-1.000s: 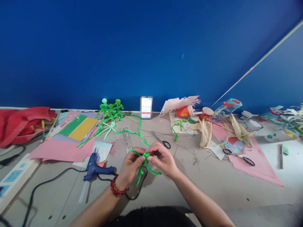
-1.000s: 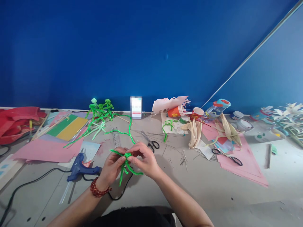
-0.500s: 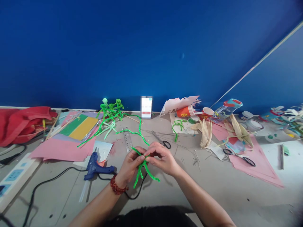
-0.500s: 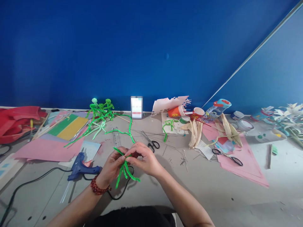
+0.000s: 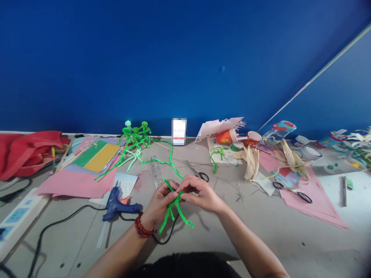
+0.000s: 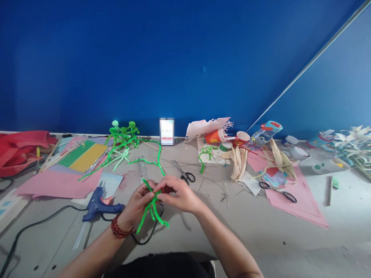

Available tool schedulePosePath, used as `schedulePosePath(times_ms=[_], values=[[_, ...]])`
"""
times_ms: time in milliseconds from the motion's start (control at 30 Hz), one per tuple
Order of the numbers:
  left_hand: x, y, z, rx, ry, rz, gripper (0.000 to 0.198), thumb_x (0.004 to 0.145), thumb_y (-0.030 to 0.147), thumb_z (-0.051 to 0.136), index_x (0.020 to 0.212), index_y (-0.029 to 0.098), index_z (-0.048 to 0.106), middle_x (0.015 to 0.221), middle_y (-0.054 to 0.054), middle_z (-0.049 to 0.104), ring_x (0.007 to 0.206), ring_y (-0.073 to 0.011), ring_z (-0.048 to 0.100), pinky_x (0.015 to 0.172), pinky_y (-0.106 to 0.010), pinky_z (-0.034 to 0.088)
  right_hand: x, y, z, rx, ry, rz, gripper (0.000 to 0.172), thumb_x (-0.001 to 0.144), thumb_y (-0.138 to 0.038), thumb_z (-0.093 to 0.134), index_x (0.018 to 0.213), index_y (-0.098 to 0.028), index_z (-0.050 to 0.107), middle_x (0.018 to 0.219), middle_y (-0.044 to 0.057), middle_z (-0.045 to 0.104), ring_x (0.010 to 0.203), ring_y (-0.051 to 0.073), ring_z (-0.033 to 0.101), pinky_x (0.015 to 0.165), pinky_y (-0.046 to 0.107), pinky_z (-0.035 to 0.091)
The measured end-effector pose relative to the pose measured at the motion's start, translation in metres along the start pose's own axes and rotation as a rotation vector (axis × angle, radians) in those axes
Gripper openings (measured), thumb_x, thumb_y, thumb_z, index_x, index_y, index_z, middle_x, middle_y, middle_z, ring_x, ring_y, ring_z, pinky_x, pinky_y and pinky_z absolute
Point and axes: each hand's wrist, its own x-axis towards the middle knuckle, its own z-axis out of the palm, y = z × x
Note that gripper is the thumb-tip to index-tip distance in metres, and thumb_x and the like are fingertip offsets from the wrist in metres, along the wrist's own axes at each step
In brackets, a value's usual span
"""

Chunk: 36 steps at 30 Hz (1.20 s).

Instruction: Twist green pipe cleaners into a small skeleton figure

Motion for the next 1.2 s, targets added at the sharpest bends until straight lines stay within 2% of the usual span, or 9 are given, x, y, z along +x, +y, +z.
schedulePosePath(times_ms=[133, 300, 467, 600, 733, 867, 933, 1067, 1200], values=[[0.0, 0.0, -0.003, 0.092, -0.002, 0.051, 0.021, 0.071, 0.029, 0.082, 0.082, 0.018, 0.068, 0.079, 0.0, 0.065, 0.077, -0.0133, 0.062, 0.07, -0.023, 0.05, -0.003, -0.003, 0.001, 0.006, 0.028, -0.027, 0.011, 0.088, -0.026, 0.064, 0.094, -0.018, 0.068, 0.086, 0.003, 0.056, 0.075, 0.013, 0.056, 0.069, 0.025, 0.047], [-0.001, 0.0, -0.006, 0.119, -0.039, 0.117, 0.019, 0.072, 0.028, 0.081, 0.085, 0.02, 0.069, 0.084, -0.001, 0.066, 0.083, -0.0157, 0.063, 0.076, -0.026, 0.05, -0.005, -0.003, 0.0, 0.108, 0.019, -0.07, 0.022, 0.087, -0.031, 0.066, 0.105, -0.019, 0.067, 0.093, 0.006, 0.058, 0.079, 0.015, 0.057, 0.069, 0.027, 0.049], [-0.001, -0.001, -0.007, 0.131, -0.072, 0.174, 0.017, 0.073, 0.025, 0.08, 0.086, 0.02, 0.069, 0.085, -0.001, 0.067, 0.084, -0.0156, 0.064, 0.076, -0.026, 0.052, -0.004, -0.002, 0.005, 0.064, 0.094, -0.108, 0.012, 0.087, -0.027, 0.066, 0.095, -0.019, 0.07, 0.087, 0.005, 0.06, 0.079, 0.015, 0.058, 0.068, 0.026, 0.048], [-0.001, 0.0, -0.004, 0.189, -0.088, 0.21, 0.014, 0.074, 0.023, 0.079, 0.084, 0.018, 0.069, 0.085, -0.003, 0.068, 0.083, -0.017, 0.065, 0.076, -0.027, 0.052, -0.004, -0.006, 0.01, 0.047, 0.133, -0.074, 0.011, 0.086, -0.028, 0.065, 0.087, -0.018, 0.069, 0.082, 0.004, 0.058, 0.074, 0.015, 0.056, 0.064, 0.026, 0.048], [-0.003, 0.003, -0.001, 0.214, -0.099, 0.241, 0.013, 0.075, 0.022, 0.077, 0.085, 0.019, 0.069, 0.085, -0.004, 0.069, 0.083, -0.019, 0.065, 0.075, -0.029, 0.053, -0.008, -0.007, 0.01, 0.026, 0.131, -0.083, 0.01, 0.086, -0.027, 0.065, 0.092, -0.019, 0.067, 0.085, 0.004, 0.058, 0.075, 0.015, 0.056, 0.066, 0.027, 0.049], [-0.003, 0.007, 0.002, 0.186, -0.167, 0.282, 0.014, 0.078, 0.022, 0.075, 0.091, 0.021, 0.071, 0.09, -0.005, 0.069, 0.088, -0.0203, 0.064, 0.078, -0.032, 0.052, -0.015, -0.003, 0.008, 0.155, 0.142, -0.08, 0.033, 0.082, -0.03, 0.072, 0.111, -0.022, 0.059, 0.1, 0.006, 0.056, 0.076, 0.014, 0.058, 0.068, 0.028, 0.051], [-0.003, 0.009, 0.002, 0.184, -0.184, 0.313, 0.015, 0.079, 0.022, 0.074, 0.093, 0.021, 0.07, 0.09, -0.006, 0.069, 0.089, -0.021, 0.064, 0.079, -0.034, 0.051, -0.017, -0.001, 0.008, 0.165, 0.152, -0.071, 0.036, 0.082, -0.031, 0.072, 0.114, -0.023, 0.057, 0.104, 0.006, 0.054, 0.074, 0.013, 0.058, 0.067, 0.028, 0.052], [-0.004, 0.011, 0.001, 0.293, -0.186, 0.391, 0.023, 0.079, 0.021, 0.073, 0.102, 0.022, 0.069, 0.091, -0.007, 0.069, 0.089, -0.0227, 0.063, 0.08, -0.038, 0.051, -0.018, -0.001, 0.009, 0.013, 0.196, -0.13, 0.032, 0.082, -0.028, 0.071, 0.111, -0.023, 0.059, 0.101, 0.006, 0.056, 0.082, 0.017, 0.058, 0.074, 0.032, 0.051], [-0.005, 0.011, -0.002, 0.499, -0.173, 0.565, 0.033, 0.078, 0.018, 0.073, 0.11, 0.025, 0.068, 0.093, -0.007, 0.07, 0.092, -0.0231, 0.063, 0.082, -0.037, 0.051, -0.018, -0.005, 0.01, -0.173, 0.236, -0.214, 0.027, 0.082, -0.026, 0.071, 0.107, -0.023, 0.06, 0.096, 0.007, 0.063, 0.095, 0.022, 0.058, 0.086, 0.038, 0.048]])
